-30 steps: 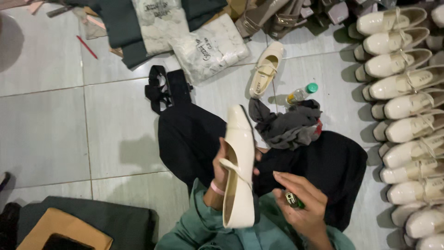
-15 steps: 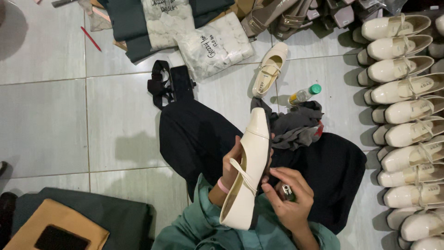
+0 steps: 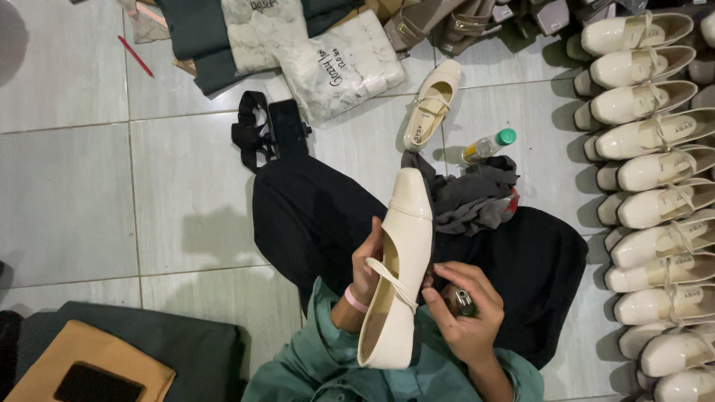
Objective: The person sits on the floor and wipes a white flat shoe with a gray cloth. They then use a green lighter to heat the shoe's sole and continue wiping with the cloth. The person repeats this process on a second shoe.
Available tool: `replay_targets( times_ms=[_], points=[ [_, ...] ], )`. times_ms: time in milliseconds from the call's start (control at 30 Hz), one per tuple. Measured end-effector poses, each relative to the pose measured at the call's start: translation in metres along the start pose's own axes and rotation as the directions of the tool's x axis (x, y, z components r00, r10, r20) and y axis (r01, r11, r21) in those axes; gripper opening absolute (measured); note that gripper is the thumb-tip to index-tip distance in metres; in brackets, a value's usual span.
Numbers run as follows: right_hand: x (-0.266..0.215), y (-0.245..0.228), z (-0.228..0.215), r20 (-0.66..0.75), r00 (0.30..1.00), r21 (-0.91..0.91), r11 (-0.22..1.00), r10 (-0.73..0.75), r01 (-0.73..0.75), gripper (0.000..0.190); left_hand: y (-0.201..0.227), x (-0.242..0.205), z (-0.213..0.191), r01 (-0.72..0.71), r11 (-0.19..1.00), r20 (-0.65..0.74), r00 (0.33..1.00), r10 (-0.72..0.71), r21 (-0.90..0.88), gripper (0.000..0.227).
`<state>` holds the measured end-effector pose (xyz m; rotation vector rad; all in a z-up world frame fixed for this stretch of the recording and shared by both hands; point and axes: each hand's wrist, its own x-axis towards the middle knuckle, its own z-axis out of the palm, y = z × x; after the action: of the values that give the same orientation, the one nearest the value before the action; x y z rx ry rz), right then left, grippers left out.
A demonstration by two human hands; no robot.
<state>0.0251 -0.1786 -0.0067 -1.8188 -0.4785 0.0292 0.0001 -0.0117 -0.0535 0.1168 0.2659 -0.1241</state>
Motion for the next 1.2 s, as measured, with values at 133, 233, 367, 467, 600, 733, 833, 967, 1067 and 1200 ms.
replay_targets(
  times_ms=[133,233,367,467,600,733,833,967,1067,1200],
  points=[
    [-0.002,0.001,-0.001,-0.001,0.999,0.016,0.998,0.054,-0.054,0.029,0.001,0.006,0.009,-0.029,1.000,0.054,0.998,0.029,-0.003,0.076],
    [-0.004,0.001,0.000,-0.012,0.997,0.027,0.997,0.072,-0.072,0.028,0.001,0.012,0.013,-0.058,0.997,0.045,0.997,0.060,-0.048,0.074],
    [-0.005,0.003,-0.001,-0.013,0.998,0.026,0.998,0.061,-0.061,0.029,0.002,0.016,0.016,-0.080,0.995,0.106,0.991,0.087,-0.063,0.076],
    [-0.008,0.003,-0.002,-0.007,0.999,0.015,0.999,0.051,-0.051,0.028,0.002,0.017,0.017,-0.091,0.994,0.137,0.986,0.097,-0.055,0.076],
    [-0.007,0.003,-0.002,-0.004,0.999,0.038,0.998,0.050,-0.050,0.029,0.006,0.022,0.021,-0.094,0.992,0.156,0.982,0.106,-0.083,0.078],
    [-0.006,0.002,-0.005,0.047,0.999,0.072,0.997,0.019,-0.023,0.034,0.011,0.030,0.025,-0.123,0.991,0.144,0.981,0.129,-0.047,0.078],
    [-0.004,0.001,-0.006,0.112,0.993,0.084,0.995,0.040,-0.049,0.040,0.014,0.040,0.021,-0.127,0.991,0.136,0.982,0.133,-0.053,0.078],
    [-0.002,-0.001,-0.007,0.187,0.982,0.085,0.996,-0.012,-0.004,0.052,0.013,0.052,-0.006,-0.187,0.982,0.267,0.945,0.190,-0.039,0.075],
    [0.002,-0.001,-0.006,0.198,0.980,0.069,0.996,0.035,-0.050,0.056,0.017,0.058,-0.041,-0.227,0.964,0.065,0.973,0.219,0.141,0.069],
    [0.009,0.001,-0.004,0.159,0.985,0.035,0.996,0.073,-0.080,0.056,0.020,0.060,-0.072,-0.326,0.915,0.183,0.940,0.287,0.240,0.062]
  ],
)
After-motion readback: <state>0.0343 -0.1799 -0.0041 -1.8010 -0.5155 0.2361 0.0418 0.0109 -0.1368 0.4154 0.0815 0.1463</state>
